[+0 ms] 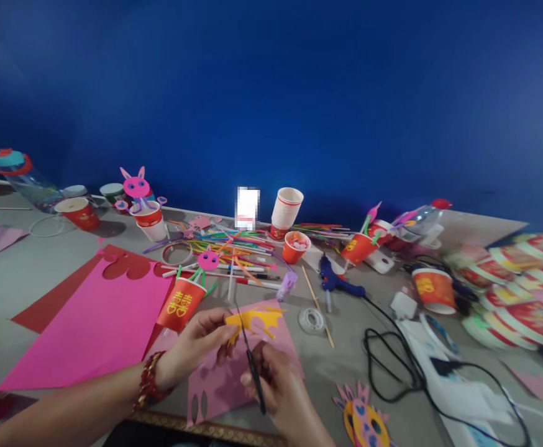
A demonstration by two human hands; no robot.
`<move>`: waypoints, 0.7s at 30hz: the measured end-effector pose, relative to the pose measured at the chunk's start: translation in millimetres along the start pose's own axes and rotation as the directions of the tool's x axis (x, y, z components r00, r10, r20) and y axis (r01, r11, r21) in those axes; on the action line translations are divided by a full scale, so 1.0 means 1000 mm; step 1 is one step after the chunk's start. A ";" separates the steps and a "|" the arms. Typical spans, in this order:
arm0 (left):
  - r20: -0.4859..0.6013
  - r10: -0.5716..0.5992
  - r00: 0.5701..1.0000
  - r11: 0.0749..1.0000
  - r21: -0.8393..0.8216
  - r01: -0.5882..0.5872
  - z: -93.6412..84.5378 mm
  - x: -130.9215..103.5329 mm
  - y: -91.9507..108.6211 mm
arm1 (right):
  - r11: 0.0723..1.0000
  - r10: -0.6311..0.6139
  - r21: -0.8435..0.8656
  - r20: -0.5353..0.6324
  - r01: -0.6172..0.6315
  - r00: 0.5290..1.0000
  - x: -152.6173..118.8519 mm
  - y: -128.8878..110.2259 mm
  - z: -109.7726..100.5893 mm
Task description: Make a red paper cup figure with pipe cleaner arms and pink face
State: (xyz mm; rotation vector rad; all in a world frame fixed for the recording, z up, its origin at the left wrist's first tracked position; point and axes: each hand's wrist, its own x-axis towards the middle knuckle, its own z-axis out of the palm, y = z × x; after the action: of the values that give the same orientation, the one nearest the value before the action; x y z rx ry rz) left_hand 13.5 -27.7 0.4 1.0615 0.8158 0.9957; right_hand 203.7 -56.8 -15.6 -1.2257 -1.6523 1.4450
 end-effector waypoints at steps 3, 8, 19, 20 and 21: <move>0.010 0.004 1.000 1.000 0.011 -0.004 -0.001 0.000 0.003 | 1.000 -0.006 -0.018 -0.031 0.005 0.999 -0.001 0.002 -0.002; 0.018 0.002 1.000 1.000 0.001 -0.002 -0.003 0.001 0.003 | 1.000 -0.016 0.003 -0.023 0.016 1.000 -0.004 0.009 -0.003; 0.042 0.022 0.999 0.999 0.048 -0.024 -0.008 0.002 0.000 | 0.982 0.106 0.160 -0.017 -0.102 0.994 0.001 -0.012 -0.004; 0.045 0.019 0.999 0.999 0.050 -0.021 -0.009 0.002 -0.001 | 0.982 0.095 0.169 -0.029 -0.089 0.995 0.001 -0.014 -0.004; 0.049 0.017 0.999 0.998 0.052 -0.020 -0.010 0.002 -0.002 | 0.983 0.083 0.170 -0.035 -0.076 0.996 0.001 -0.016 -0.004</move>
State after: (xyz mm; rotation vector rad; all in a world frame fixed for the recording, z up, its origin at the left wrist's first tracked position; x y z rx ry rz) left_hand 6.1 -22.8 -4.2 1.1357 0.7976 0.9651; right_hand 203.1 -53.9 0.4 -1.2303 -1.4360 1.5625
